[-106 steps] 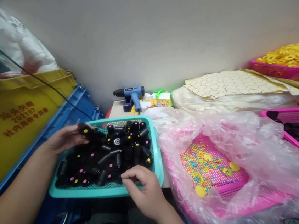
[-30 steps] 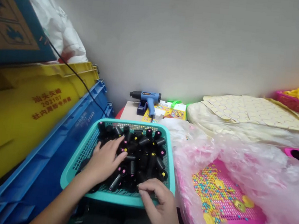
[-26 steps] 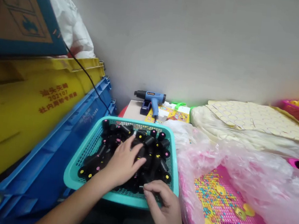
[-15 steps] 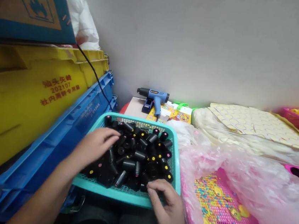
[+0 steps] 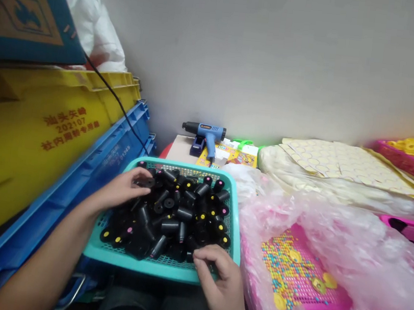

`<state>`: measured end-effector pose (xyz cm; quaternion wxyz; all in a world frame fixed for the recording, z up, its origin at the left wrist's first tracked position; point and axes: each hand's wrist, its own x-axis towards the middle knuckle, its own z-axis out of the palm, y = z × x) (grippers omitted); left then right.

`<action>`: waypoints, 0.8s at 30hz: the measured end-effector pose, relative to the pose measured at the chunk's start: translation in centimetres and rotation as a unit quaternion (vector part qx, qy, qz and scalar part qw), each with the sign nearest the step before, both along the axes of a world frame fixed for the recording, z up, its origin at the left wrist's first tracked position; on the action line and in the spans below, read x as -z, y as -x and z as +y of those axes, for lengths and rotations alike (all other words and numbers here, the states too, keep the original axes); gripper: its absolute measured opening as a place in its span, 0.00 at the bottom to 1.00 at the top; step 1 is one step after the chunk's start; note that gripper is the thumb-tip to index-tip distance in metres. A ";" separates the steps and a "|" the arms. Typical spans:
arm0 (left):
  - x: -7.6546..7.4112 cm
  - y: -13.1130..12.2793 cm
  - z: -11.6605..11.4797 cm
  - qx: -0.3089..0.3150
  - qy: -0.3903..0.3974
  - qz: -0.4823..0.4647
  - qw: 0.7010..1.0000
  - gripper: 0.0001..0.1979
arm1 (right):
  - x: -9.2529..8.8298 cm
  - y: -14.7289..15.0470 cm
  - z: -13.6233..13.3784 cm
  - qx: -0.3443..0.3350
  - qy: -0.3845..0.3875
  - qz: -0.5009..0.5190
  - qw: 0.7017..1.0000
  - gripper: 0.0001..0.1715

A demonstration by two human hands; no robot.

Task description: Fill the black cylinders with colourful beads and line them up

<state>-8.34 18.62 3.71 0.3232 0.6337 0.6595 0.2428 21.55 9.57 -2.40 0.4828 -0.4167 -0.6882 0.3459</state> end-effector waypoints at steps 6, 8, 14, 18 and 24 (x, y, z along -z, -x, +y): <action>-1.9 -0.4 -2.7 -0.047 0.037 -0.389 0.919 0.28 | -0.2 0.0 0.2 -0.012 -0.017 0.014 1.000 0.05; -1.9 -0.9 -2.7 -0.100 0.078 -0.462 0.877 0.24 | -0.3 -0.1 0.2 -0.015 -0.023 0.016 0.999 0.06; -1.8 -1.1 -2.4 -0.153 0.121 -0.517 0.834 0.11 | -0.3 -0.1 0.0 -0.012 -0.021 0.017 1.000 0.06; -2.4 -1.8 -2.5 -0.102 0.066 -0.353 0.928 0.16 | -0.1 -0.2 0.1 -0.023 -0.021 0.012 0.999 0.07; -1.5 -4.3 -0.4 0.018 0.011 0.032 0.999 0.22 | -0.2 -0.2 0.2 -0.027 -0.036 0.014 0.999 0.08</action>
